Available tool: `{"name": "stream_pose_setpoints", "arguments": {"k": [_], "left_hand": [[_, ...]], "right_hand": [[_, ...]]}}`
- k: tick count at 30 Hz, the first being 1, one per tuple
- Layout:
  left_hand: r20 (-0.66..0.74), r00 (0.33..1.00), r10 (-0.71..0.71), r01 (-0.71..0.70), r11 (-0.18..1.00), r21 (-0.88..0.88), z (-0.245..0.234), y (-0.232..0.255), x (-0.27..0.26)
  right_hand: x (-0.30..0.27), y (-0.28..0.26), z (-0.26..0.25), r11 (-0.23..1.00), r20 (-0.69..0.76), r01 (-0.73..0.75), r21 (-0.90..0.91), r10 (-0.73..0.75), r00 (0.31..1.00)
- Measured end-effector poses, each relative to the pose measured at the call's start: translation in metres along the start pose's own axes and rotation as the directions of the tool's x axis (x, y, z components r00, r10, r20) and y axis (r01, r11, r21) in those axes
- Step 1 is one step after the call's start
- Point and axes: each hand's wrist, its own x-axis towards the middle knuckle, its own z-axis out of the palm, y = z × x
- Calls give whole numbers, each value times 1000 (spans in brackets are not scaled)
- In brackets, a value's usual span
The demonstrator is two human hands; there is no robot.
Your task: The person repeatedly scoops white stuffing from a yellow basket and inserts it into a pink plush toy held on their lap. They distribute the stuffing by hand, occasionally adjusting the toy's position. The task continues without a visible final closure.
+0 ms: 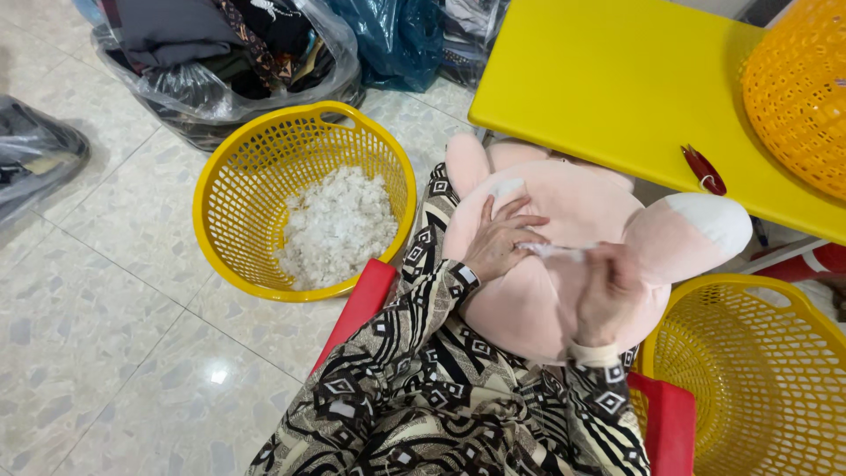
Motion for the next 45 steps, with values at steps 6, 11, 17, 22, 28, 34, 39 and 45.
{"name": "stream_pose_setpoints", "arguments": {"k": [6,11,17,22,28,34,39,45], "left_hand": [[-115,993,-17,1,991,-136,8,-8,0],[-112,994,10,-5,999,42,27,-26,0],[-308,951,20,-16,1000,15,32,-31,-5],[-213,976,43,-23,995,95,20,-18,-11],[-152,988,-36,33,999,-26,1,-3,-12],[-58,997,-41,47,992,115,-1,-2,-11],[-20,999,30,-26,978,208,-6,4,-14],[-50,998,44,-34,984,173,-4,10,-11]], "right_hand": [[26,-34,51,962,103,199,186,-220,970],[5,-44,201,985,799,161,57,-142,584],[4,-20,198,952,889,305,16,-153,432],[31,-17,86,933,578,3,-361,221,785],[28,-15,27,873,428,71,-482,163,889],[19,-8,37,862,518,238,-448,33,855],[13,-5,27,926,439,136,-352,35,898],[14,1,15,964,383,-116,-240,204,901]]}}
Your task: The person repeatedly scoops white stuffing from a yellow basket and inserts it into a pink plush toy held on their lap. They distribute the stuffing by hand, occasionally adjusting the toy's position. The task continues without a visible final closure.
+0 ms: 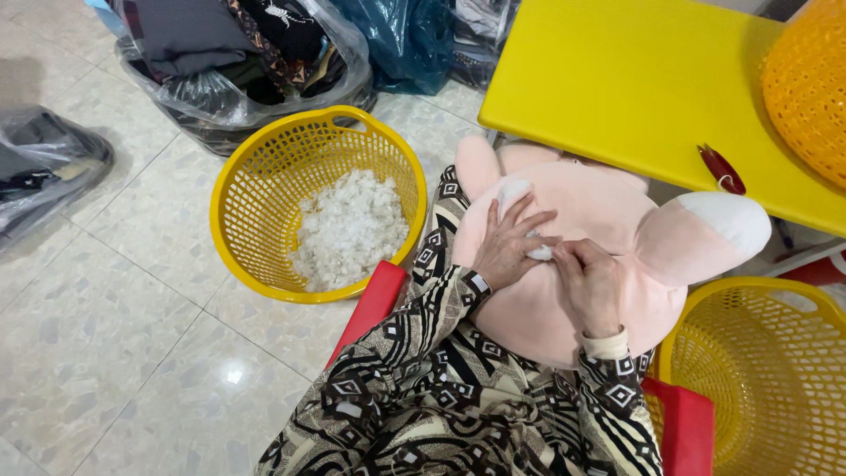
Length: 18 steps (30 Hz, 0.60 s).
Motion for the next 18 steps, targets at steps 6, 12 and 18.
{"name": "stream_pose_setpoints", "arguments": {"k": [6,12,18], "left_hand": [[3,1000,-23,23,1000,-15,8,-4,0],[-22,1000,-13,13,1000,13,15,-21,1],[-157,986,58,-48,996,69,36,-29,-1]], "right_hand": [[-6,3,-12,996,-48,-40,83,44,998],[0,-46,-19,841,-82,39,539,6,997],[46,-119,112,882,220,383,275,-446,868]]}}
